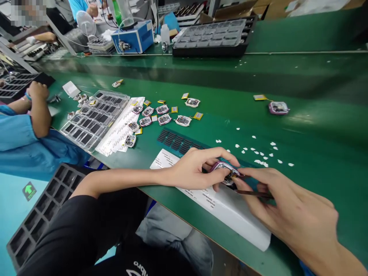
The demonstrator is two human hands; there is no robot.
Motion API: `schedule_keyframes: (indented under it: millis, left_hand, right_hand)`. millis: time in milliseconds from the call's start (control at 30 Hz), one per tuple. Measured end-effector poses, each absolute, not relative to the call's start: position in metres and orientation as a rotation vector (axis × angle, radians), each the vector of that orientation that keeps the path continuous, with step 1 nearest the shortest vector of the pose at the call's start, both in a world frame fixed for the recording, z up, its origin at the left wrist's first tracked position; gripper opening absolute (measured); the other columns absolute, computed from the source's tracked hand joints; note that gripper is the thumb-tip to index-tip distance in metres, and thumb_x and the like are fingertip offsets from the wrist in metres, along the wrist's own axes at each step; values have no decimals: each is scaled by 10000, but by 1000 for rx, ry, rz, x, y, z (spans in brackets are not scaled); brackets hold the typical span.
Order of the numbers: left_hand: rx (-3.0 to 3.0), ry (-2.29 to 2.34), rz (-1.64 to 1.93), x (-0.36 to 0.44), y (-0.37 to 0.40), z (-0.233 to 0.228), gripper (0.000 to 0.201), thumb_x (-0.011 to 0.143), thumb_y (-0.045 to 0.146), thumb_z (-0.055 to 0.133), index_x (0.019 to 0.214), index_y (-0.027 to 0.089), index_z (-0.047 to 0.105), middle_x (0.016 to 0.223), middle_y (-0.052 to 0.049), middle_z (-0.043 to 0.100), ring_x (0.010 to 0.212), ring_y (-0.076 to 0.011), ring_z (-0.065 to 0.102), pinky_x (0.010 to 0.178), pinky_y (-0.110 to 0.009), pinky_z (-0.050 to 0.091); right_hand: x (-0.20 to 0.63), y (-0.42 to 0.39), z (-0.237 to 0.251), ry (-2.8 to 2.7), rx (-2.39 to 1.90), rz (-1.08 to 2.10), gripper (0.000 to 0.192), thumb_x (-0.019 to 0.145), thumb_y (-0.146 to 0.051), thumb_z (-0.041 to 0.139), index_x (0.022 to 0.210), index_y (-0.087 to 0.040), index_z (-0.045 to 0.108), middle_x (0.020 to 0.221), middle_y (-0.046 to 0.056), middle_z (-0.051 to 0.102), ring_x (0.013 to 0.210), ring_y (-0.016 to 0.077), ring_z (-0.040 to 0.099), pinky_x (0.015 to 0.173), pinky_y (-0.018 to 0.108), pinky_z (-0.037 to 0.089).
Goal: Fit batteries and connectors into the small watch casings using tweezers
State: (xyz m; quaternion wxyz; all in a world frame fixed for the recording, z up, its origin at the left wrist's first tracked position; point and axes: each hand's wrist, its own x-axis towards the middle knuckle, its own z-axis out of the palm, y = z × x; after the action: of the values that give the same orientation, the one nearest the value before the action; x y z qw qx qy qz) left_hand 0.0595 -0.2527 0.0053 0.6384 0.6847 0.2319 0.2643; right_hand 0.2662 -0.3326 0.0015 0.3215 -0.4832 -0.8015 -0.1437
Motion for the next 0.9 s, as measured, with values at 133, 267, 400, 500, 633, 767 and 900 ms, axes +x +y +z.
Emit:
schedule_keyframes:
  millis: [133, 267, 400, 500, 633, 767, 900]
  left_hand:
    - [1548, 573, 645, 60, -255, 3, 120, 972, 227, 568, 1066, 174, 619, 690, 24, 655, 594, -109, 731, 517, -153, 526]
    - [1543, 589, 672, 61, -256, 5, 129, 943, 241, 588, 1047, 175, 627, 688, 32, 634, 597, -110, 729, 519, -156, 523]
    - [1533, 594, 646, 61, -258, 5, 116, 934, 237, 580, 1021, 182, 635, 621, 53, 595, 588, -111, 713, 511, -159, 508]
    - [1627, 662, 652, 61, -259, 4, 97, 906, 199, 584, 976, 184, 650, 576, 67, 577, 534, -86, 651, 479, -150, 441]
    - [1603, 681, 672, 60, -258, 6, 82, 887, 203, 605, 957, 186, 643, 581, 66, 573, 521, -80, 642, 468, -145, 438]
    - [1369, 620, 658, 54, -253, 15, 99, 944, 275, 606, 989, 187, 607, 690, 36, 614, 580, -114, 724, 504, -165, 531]
    - [1273, 571, 613, 51, -251, 20, 98, 983, 282, 583, 995, 184, 583, 732, 21, 633, 586, -117, 734, 527, -176, 556]
  right_hand:
    - [268, -333, -2, -2105, -1263, -386, 221, 976, -156, 661, 1160, -277, 680, 887, -59, 802, 705, 92, 724, 557, 244, 468]
    - [271, -335, -4, -2129, -1221, -404, 390, 954, -68, 624, 1269, -293, 677, 925, -81, 806, 757, 95, 755, 573, 234, 507]
    - [274, -339, -6, -2192, -1208, -339, 465, 988, -47, 552, 1385, -276, 632, 1004, -48, 810, 806, 91, 762, 637, 205, 553]
    - [275, -341, -6, -2275, -1177, -281, 390, 1020, -87, 525, 1361, -241, 632, 1033, -24, 807, 806, 92, 758, 706, 191, 573]
    - [269, -339, -2, -2226, -1183, -336, 388, 1013, -139, 591, 1378, -260, 642, 928, -59, 804, 688, 92, 726, 688, 198, 562]
    - [257, -336, 1, -2042, -1272, -333, 322, 1007, -190, 666, 1310, -300, 668, 864, -97, 801, 448, 53, 550, 560, 196, 494]
    - [252, -338, 2, -1997, -1298, -228, 102, 1028, -227, 644, 1101, -285, 684, 838, -88, 792, 454, 53, 564, 474, 231, 440]
